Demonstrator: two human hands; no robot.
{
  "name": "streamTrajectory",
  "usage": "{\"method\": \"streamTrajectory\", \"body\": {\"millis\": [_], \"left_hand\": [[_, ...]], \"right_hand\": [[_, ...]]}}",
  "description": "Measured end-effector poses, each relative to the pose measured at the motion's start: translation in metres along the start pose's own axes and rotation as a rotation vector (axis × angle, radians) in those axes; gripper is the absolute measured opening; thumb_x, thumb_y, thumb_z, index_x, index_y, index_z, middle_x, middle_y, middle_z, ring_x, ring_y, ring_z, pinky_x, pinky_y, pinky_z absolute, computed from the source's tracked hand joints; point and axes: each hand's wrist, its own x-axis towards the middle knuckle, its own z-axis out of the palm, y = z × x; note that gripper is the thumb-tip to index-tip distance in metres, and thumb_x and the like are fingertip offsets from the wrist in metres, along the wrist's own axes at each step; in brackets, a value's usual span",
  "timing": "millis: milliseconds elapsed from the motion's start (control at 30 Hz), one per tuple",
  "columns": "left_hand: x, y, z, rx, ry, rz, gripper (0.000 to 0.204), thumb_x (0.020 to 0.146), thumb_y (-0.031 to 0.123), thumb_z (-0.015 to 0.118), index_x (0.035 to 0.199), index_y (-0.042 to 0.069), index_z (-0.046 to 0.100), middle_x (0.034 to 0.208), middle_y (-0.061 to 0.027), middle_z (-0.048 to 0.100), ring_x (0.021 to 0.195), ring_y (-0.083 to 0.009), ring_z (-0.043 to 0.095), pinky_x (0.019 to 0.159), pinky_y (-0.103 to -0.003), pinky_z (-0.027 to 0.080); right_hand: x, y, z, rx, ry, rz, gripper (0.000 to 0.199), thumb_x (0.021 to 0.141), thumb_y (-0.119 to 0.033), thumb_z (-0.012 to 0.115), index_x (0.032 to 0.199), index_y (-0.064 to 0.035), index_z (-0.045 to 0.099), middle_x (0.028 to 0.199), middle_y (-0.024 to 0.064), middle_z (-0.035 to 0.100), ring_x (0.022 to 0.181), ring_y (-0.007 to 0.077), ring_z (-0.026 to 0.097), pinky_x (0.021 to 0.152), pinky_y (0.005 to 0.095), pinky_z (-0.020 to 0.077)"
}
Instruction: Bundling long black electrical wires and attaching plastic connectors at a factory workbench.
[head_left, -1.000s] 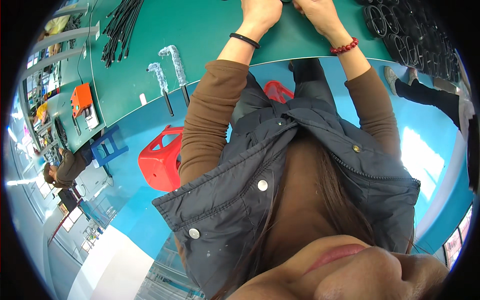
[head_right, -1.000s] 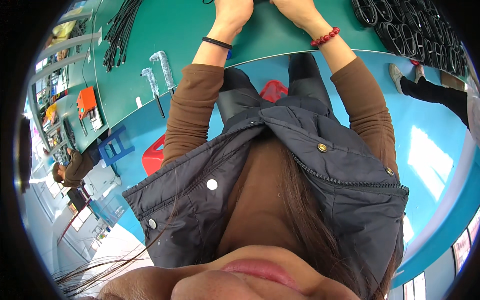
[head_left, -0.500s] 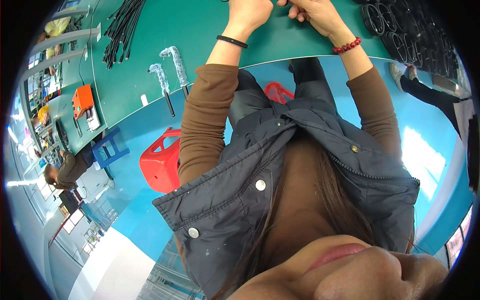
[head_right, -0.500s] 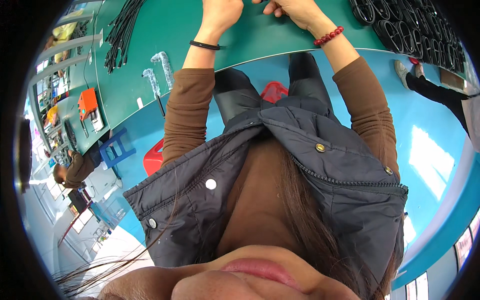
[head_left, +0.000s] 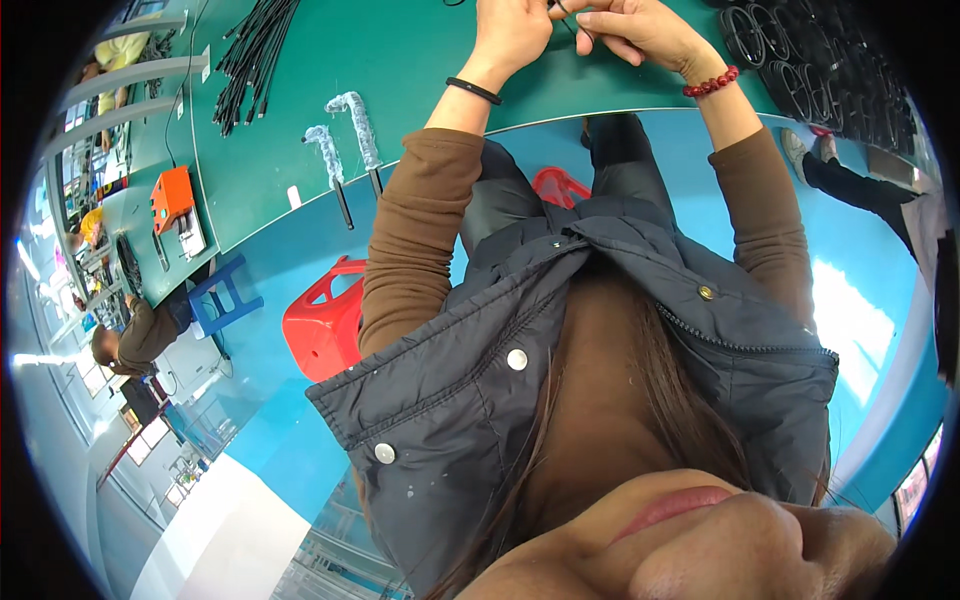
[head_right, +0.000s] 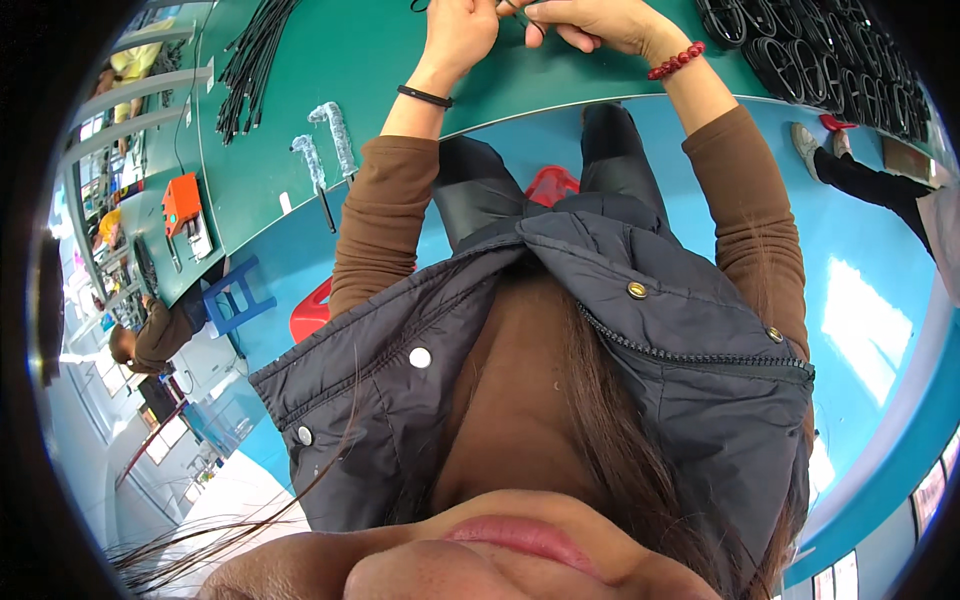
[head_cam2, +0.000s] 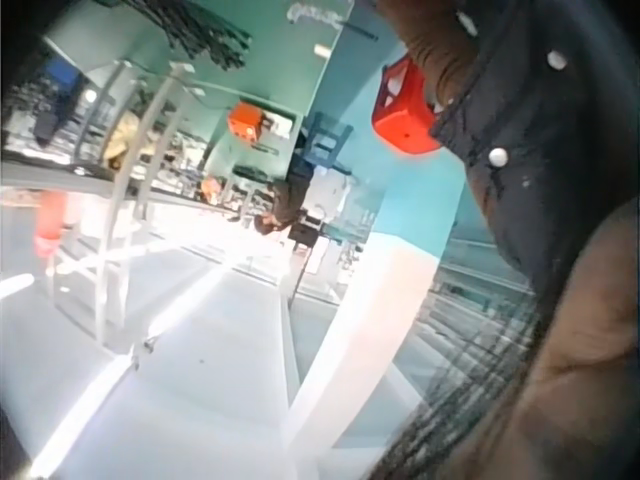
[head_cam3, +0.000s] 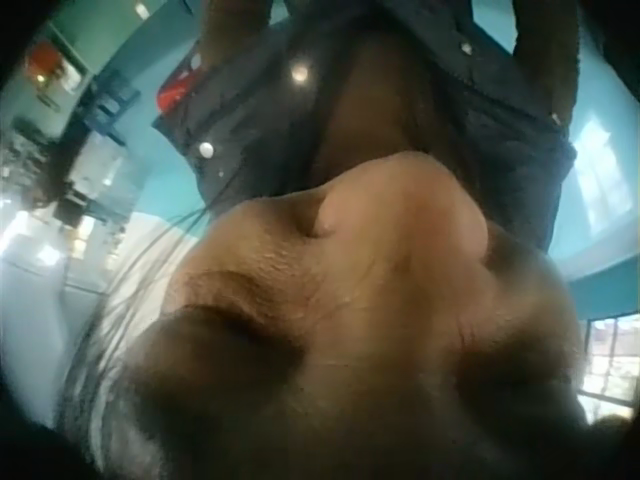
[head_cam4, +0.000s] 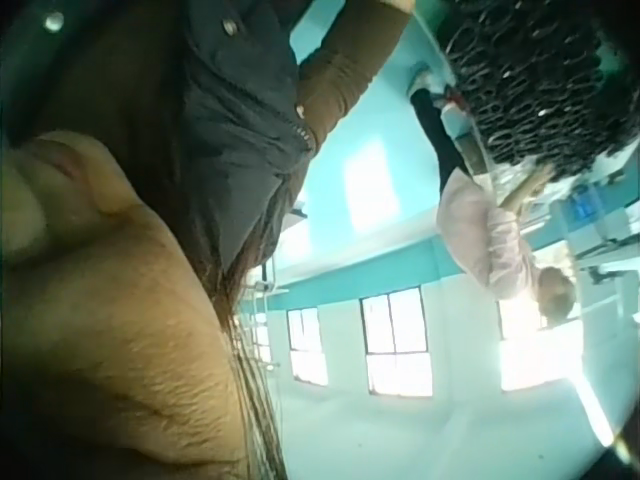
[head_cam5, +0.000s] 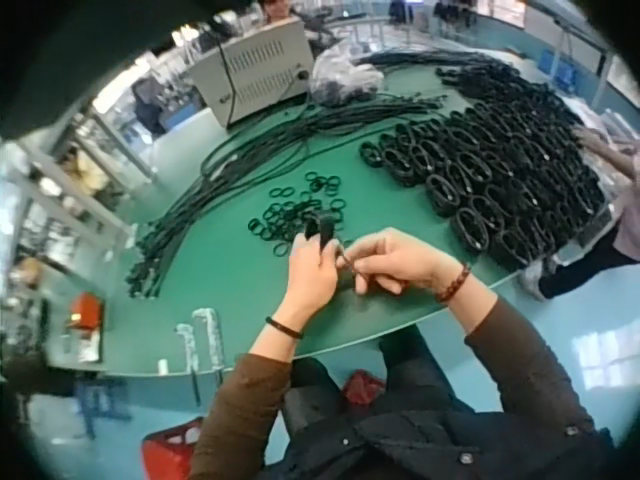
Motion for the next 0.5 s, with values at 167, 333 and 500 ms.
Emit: {"method": "streamTrajectory", "body": {"millis": [167,333,500], "left_hand": [[0.006,-0.008,-0.008,-0.528,-0.009,-0.251,0.02,0.088,0.014,0.051,0.085,-0.001,0.064,0.09,-0.0225,0.061,0.078,-0.0365,0.054,0.071,-0.039,0.045],[0.006,-0.005,-0.019,-0.365,-0.071,0.093,0.019,0.088,0.012,0.051,0.085,-0.001,0.064,0.085,-0.0186,0.062,0.072,-0.0351,0.054,0.068,-0.038,0.046],[0.004,0.001,-0.028,-0.144,-0.146,0.512,0.018,0.087,0.011,0.052,0.086,-0.002,0.064,0.079,-0.0137,0.063,0.064,-0.0334,0.054,0.064,-0.037,0.047]], "right_hand": [[-0.001,0.006,-0.028,-0.517,0.241,0.171,0.027,0.087,-0.013,0.061,0.112,-0.0049,0.067,0.069,0.0062,0.067,0.044,0.0139,0.05,0.041,0.0224,0.0398],[-0.002,-0.041,-0.027,-1.381,0.438,-0.515,0.036,0.08,-0.017,0.067,0.114,-0.0074,0.065,0.074,0.008,0.068,0.05,0.0206,0.056,0.048,0.0287,0.0456],[-0.001,-0.073,-0.021,-1.134,0.253,-0.32,0.032,0.082,-0.019,0.065,0.111,-0.0068,0.063,0.079,0.0091,0.068,0.053,0.0227,0.058,0.05,0.0292,0.0479]]}}
